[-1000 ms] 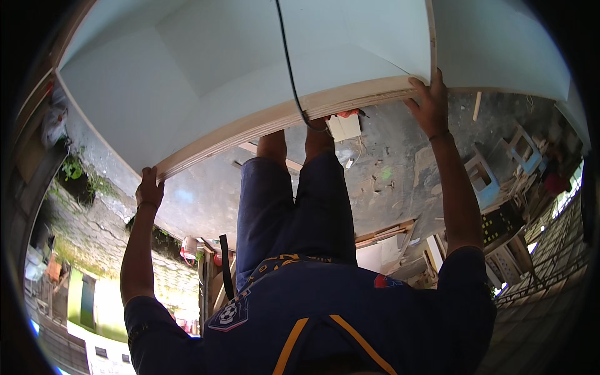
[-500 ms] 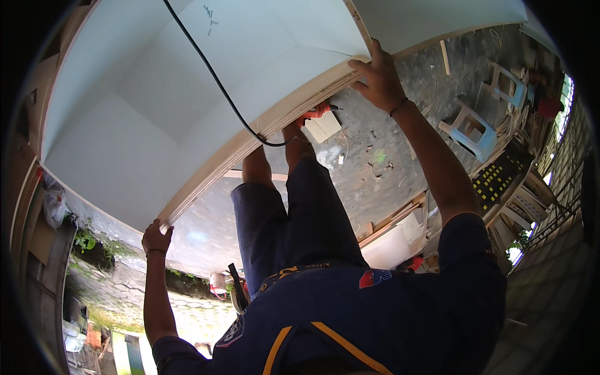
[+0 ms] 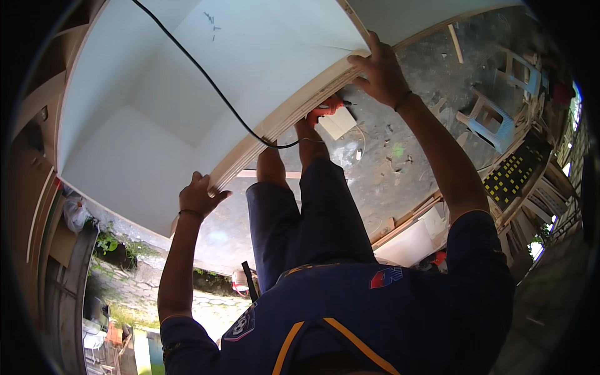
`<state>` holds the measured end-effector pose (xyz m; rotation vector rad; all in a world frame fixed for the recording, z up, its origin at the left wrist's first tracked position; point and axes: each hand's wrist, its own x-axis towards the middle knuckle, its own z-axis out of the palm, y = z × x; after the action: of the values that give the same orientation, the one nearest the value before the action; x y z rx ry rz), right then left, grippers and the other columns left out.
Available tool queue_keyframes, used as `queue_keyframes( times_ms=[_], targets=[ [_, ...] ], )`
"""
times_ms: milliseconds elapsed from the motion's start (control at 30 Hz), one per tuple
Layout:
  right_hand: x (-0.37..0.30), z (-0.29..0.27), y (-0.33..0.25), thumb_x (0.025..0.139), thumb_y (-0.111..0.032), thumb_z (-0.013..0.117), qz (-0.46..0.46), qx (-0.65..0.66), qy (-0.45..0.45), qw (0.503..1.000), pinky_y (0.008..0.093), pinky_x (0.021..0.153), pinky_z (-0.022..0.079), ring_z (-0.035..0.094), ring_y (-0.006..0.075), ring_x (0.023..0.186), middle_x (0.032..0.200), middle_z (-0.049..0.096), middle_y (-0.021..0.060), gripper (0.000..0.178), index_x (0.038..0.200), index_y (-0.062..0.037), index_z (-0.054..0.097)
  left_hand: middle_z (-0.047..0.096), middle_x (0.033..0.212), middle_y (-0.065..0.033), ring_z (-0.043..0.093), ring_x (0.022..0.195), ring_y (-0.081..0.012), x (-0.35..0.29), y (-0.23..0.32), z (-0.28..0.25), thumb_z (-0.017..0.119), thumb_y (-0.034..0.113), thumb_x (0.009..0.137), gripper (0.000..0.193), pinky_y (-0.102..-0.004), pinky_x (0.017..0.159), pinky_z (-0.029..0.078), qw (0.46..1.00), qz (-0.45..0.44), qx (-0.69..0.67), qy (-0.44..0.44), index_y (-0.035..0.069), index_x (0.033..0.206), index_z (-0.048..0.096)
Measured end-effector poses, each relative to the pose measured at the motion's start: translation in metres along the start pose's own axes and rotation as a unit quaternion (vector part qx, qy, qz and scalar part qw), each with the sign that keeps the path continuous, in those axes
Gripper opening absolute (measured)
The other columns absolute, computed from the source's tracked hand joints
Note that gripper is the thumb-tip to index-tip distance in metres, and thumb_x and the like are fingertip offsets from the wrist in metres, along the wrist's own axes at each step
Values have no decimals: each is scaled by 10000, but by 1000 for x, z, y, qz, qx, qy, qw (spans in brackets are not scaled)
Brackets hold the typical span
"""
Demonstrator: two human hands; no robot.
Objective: The person assembles a cabinet by positioning a wooden support strip and using an electric drill to secure it with a screw.
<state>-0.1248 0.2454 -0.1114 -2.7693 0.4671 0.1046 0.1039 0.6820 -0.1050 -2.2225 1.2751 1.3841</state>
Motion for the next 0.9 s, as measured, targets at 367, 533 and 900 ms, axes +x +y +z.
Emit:
queue_keyframes(
  times_ms=[367, 533, 900],
  targets=[
    [-9, 5, 12, 672, -146, 792, -27, -25, -33, 999, 497, 1011, 324, 371, 454, 1245, 1418, 296, 277, 558, 1191, -145, 586, 654, 1041, -110, 643, 920, -332, 17, 20, 18, 749, 599, 603, 690, -448, 784, 520, 981, -71, -163, 79, 106, 1053, 576],
    [-3, 1, 6, 697, -101, 771, -41, -29, -52, 997, 494, 1014, 334, 349, 461, 1260, 1430, 248, 284, 555, 1211, -136, 563, 627, 1106, -53, 632, 989, -269, -1, -3, 17, 755, 661, 545, 842, -416, 879, 491, 989, -49, -140, 15, 152, 1195, 585],
    [5, 3, 1, 642, -115, 787, -46, -9, -24, 999, 472, 968, 369, 436, 405, 1158, 1396, 322, 226, 522, 1131, -110, 603, 637, 1088, -57, 644, 916, -229, -3, -33, 54, 761, 590, 629, 708, -363, 763, 525, 962, 40, -180, 199, 104, 1125, 621]
  ],
)
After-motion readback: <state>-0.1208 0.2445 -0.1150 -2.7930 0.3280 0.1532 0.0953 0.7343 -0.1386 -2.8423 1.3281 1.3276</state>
